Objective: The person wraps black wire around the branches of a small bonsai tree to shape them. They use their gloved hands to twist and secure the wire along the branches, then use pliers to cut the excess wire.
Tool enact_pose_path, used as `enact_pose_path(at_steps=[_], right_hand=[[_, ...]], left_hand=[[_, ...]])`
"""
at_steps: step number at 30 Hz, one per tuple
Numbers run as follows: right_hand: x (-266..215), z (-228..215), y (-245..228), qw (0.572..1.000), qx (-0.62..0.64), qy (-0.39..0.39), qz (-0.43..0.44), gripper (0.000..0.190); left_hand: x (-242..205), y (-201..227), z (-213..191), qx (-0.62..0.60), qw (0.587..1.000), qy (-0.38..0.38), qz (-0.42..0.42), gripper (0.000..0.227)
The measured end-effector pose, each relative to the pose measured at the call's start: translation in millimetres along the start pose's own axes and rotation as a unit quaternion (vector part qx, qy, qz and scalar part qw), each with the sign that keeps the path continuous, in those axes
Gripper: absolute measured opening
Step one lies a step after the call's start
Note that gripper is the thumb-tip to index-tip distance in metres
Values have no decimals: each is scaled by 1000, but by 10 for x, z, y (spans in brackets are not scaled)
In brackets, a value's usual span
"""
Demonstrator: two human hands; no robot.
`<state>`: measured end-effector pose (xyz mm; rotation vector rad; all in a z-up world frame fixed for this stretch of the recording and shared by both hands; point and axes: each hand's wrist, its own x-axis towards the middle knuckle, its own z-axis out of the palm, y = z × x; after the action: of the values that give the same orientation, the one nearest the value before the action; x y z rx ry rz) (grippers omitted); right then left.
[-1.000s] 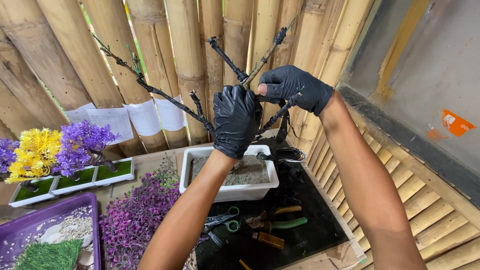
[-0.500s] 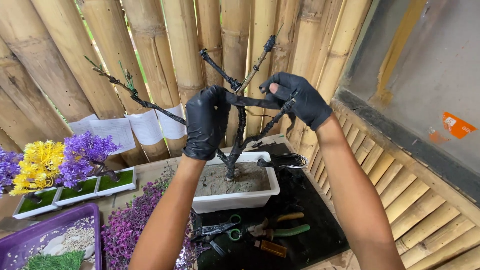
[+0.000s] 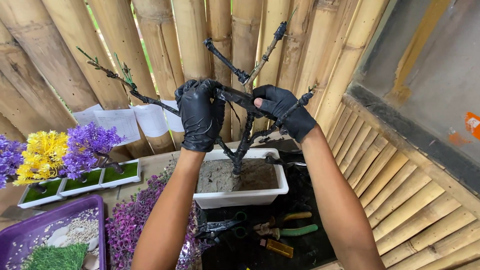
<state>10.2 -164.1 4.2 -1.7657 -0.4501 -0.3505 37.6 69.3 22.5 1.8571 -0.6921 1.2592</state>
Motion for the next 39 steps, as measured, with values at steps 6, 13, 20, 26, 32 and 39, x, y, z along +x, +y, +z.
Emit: enact_pose_path(at_steps=[6,13,20,26,32,39], right_hand=[[-63,68,-93,999,-24,-8,22,18],[-45,80,-240,999,-9,-15,39,17],[-48,65,-309,999,-4,-31,35,18],[-106,138,-392,999,38,-32,21,19],[50,63,-131,997,48,-41,36,22],[322,162,5,995,73,-60,25,31]], left_hand=[[-66,-61,50,6,1000,-30,5,11],[-95,-187,198,47,999,-26,6,15],[-134,-275,290,91,994,-45,30,18],[-292,-333,363,117,990,-72,-1,24],[-181,-196,280,156,979,-126,-36,25],[-61,-327,526,210,963,-167,-29,11]])
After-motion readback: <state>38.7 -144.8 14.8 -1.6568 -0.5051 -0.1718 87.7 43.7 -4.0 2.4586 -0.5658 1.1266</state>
